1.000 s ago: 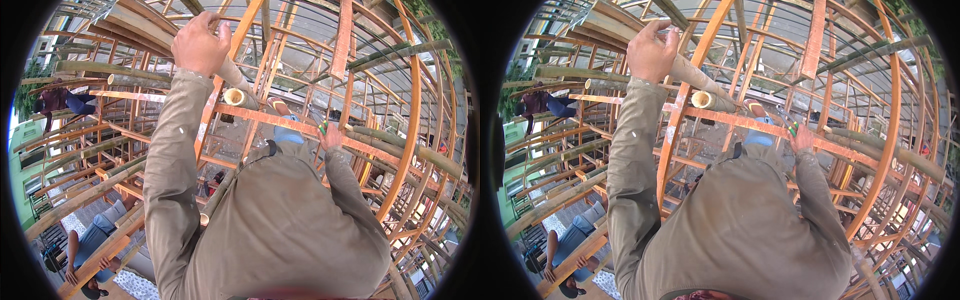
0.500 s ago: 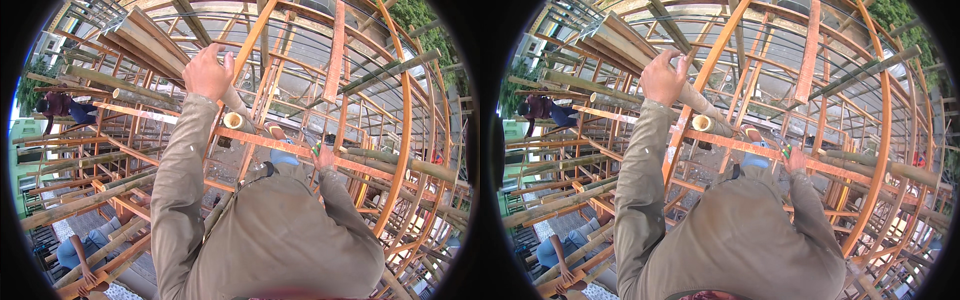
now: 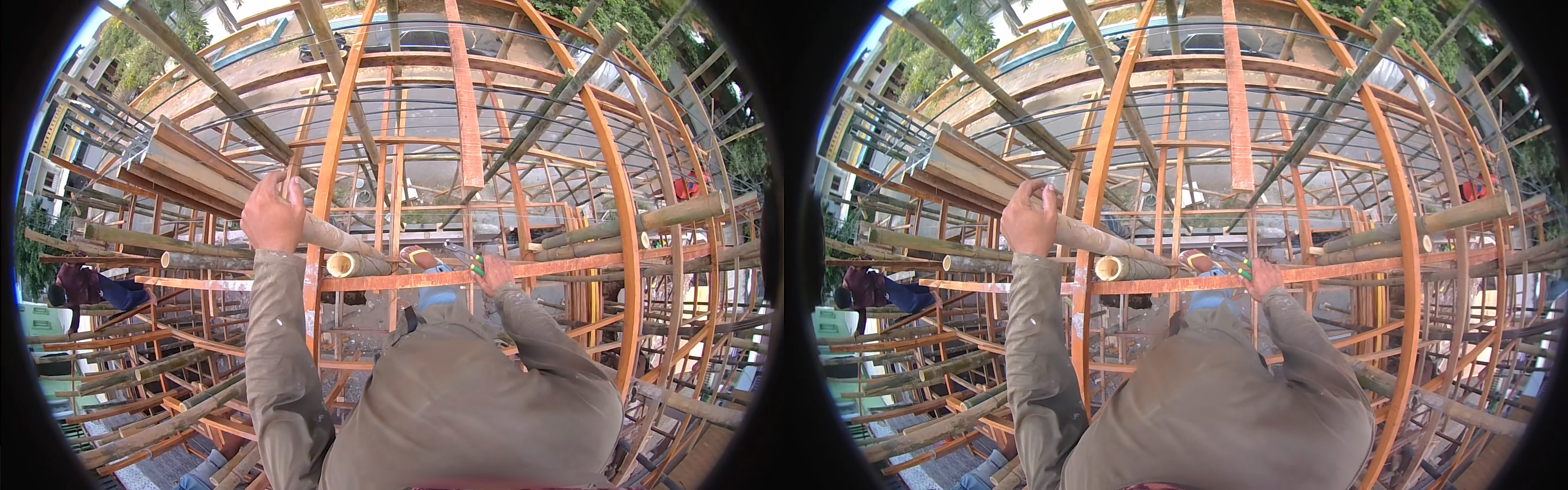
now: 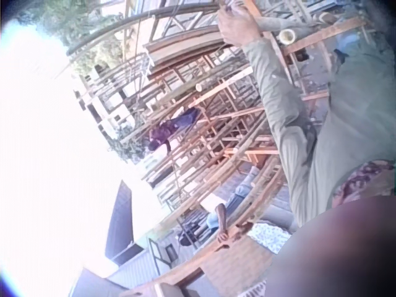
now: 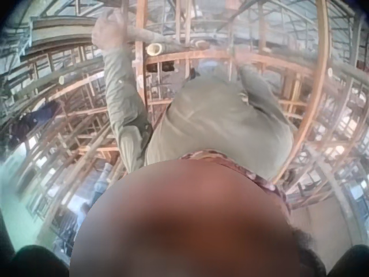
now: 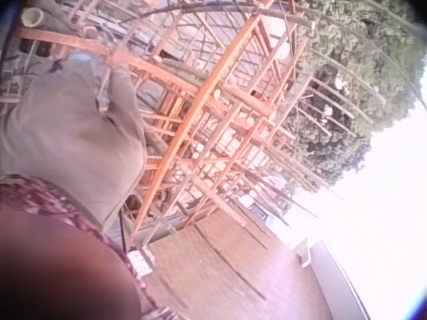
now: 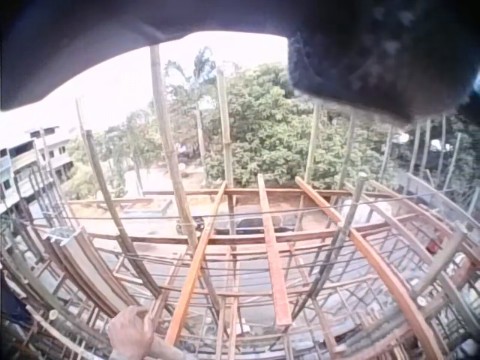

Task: The person assembles bamboo scaffolding by positioning bamboo poles and securing them with a hammer and nails. The person repeatedly hammers nails into the joints of the bamboo structure to fasten the poles together.

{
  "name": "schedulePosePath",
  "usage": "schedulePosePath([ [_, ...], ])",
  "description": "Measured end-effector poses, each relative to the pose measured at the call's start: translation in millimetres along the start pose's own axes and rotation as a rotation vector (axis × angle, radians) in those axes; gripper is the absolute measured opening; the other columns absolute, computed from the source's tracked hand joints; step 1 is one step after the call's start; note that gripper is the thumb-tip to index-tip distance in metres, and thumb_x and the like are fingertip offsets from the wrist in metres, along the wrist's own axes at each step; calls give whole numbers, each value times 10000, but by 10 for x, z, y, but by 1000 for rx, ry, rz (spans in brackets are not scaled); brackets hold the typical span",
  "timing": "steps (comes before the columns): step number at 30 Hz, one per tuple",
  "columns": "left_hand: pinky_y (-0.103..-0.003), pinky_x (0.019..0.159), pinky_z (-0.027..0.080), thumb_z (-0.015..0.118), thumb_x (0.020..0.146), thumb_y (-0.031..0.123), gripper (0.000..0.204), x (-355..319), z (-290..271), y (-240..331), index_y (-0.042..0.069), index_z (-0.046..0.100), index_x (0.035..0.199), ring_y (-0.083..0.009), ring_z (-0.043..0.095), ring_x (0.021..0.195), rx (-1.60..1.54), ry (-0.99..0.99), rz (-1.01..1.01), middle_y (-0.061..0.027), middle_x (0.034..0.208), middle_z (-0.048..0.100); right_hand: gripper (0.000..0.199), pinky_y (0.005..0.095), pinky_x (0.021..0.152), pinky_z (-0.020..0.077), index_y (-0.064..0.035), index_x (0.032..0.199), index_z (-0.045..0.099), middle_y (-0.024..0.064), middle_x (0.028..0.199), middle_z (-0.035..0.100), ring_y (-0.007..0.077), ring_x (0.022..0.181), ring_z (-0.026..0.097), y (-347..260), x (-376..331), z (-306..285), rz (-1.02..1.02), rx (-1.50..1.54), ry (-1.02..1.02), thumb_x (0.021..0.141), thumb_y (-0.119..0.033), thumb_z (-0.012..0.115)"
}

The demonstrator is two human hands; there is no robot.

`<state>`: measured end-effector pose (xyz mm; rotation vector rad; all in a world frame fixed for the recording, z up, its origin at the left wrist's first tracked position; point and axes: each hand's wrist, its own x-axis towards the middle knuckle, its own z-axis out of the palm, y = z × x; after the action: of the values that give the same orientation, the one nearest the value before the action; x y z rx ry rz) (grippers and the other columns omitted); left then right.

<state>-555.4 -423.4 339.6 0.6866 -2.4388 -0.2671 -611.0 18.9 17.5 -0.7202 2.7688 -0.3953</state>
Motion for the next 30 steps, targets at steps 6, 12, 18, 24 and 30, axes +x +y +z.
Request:
schedulePosePath([
  [6, -447, 753, 540, 681, 889, 278, 187, -18, 14, -17, 126, 726, 989, -348, 698, 883, 27, 16, 30, -106, 967, 738, 494, 507, 951, 426, -69, 1155, 510, 152, 1144, 631, 338, 1126, 608, -22, 3, -66, 66, 4, -121, 924, -483, 650],
  [12, -454, 779, 543, 635, 909, 229, 189, -12, 46, -84, 137, 742, 1035, -368, 703, 898, -13, -6, 67, -125, 985, 744, 492, 499, 979, 397, -83, 1161, 495, 134, 1156, 637, 314, 1148, 611, -28, -35, -60, 72, -20, -68, 935, -500, 626],
  [18, -478, 789, 544, 542, 927, 184, 272, 15, 51, -160, 181, 757, 1093, -388, 703, 909, 34, -51, 89, -142, 1015, 747, 536, 505, 969, 413, -68, 1205, 512, 157, 1165, 628, 319, 1147, 595, 2, -27, -55, 83, 20, -102, 936, -520, 617],
  [24, -466, 835, 542, 527, 926, 189, 295, 40, 24, -156, 164, 758, 1108, -366, 708, 952, 19, -96, 86, -120, 1038, 752, 473, 494, 1019, 370, -48, 1173, 538, 156, 1130, 599, 351, 1169, 539, -4, -164, -22, 17, 61, 206, 895, -392, 706],
  [30, -454, 873, 536, 519, 921, 182, 303, 78, 76, -247, 146, 756, 1107, -357, 700, 995, -6, -113, 101, -112, 1064, 751, 309, 486, 905, 423, -38, 1114, 563, 157, 982, 613, 379, 996, 589, -14, -741, 133, 273, 477, 573, 920, -247, 682],
])
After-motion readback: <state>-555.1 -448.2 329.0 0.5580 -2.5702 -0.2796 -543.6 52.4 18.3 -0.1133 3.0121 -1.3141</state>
